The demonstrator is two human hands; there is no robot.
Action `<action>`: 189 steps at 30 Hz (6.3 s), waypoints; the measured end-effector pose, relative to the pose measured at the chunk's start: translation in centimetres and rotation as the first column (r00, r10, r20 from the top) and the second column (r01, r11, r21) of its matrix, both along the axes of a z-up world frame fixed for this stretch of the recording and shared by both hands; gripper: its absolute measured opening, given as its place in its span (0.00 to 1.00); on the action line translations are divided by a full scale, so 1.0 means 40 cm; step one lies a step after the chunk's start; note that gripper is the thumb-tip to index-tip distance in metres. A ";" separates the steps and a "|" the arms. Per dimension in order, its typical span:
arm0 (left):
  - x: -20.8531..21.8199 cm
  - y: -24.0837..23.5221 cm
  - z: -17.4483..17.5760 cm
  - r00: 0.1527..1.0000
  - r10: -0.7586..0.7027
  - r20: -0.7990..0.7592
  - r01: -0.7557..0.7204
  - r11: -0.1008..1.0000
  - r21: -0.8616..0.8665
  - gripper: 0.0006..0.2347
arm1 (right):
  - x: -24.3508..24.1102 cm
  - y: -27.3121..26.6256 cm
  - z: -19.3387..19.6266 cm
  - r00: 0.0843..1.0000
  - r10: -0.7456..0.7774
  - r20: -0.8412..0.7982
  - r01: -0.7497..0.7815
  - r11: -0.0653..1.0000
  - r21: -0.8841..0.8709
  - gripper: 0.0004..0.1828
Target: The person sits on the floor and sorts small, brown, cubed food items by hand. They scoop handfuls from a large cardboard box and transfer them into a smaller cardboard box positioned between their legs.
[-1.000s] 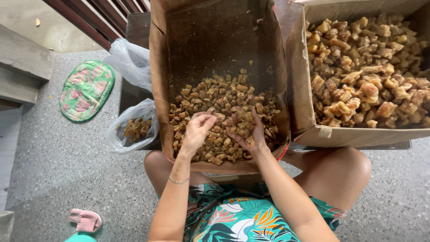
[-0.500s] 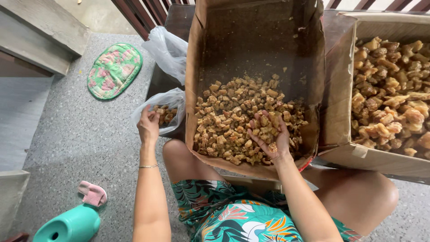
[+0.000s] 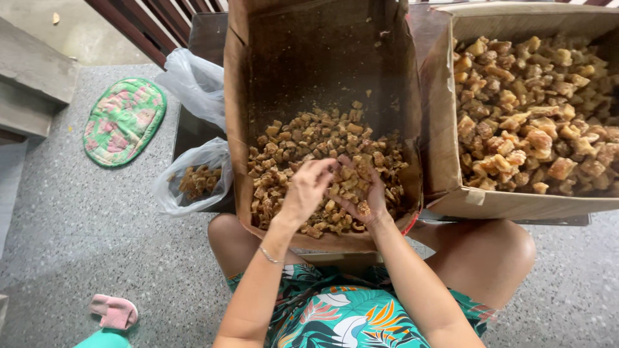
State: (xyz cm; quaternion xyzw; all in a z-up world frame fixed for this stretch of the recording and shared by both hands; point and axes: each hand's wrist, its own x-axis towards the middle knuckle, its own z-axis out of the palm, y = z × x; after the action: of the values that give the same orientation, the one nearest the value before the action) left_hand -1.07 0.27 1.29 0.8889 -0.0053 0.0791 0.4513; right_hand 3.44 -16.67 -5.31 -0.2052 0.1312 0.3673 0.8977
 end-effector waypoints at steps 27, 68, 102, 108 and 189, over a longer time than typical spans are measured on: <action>-0.043 0.070 -0.166 0.978 0.196 0.067 -0.197 0.980 0.015 0.10 | 0.000 -0.006 -0.021 0.999 -0.037 0.008 0.037 0.999 0.026 0.25; -0.072 0.142 -0.242 0.910 0.379 0.168 -0.394 0.917 0.064 0.09 | 0.166 -0.487 0.340 0.601 0.746 0.288 0.595 -0.176 -0.784 0.23; 0.094 0.023 -0.195 0.987 -0.088 -0.133 0.146 0.834 0.532 0.14 | -0.085 -0.136 0.092 0.576 0.564 0.592 0.618 0.172 -0.767 0.14; -0.004 0.061 -0.095 0.820 -0.072 -0.568 -0.112 0.953 -0.282 0.20 | 0.003 -0.080 0.096 0.569 0.656 0.495 0.425 0.281 -0.861 0.18; -0.080 -0.022 -0.076 0.998 -0.036 -0.050 0.036 0.999 -0.002 0.14 | -0.002 0.004 -0.001 0.973 0.157 0.169 -0.142 0.985 -0.099 0.42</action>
State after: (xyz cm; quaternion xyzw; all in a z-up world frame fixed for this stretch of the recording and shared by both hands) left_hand -4.28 -0.63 -1.77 0.8900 -0.0099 0.0490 0.4533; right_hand 3.38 -16.52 -5.37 -0.2847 0.0511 0.4083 0.8658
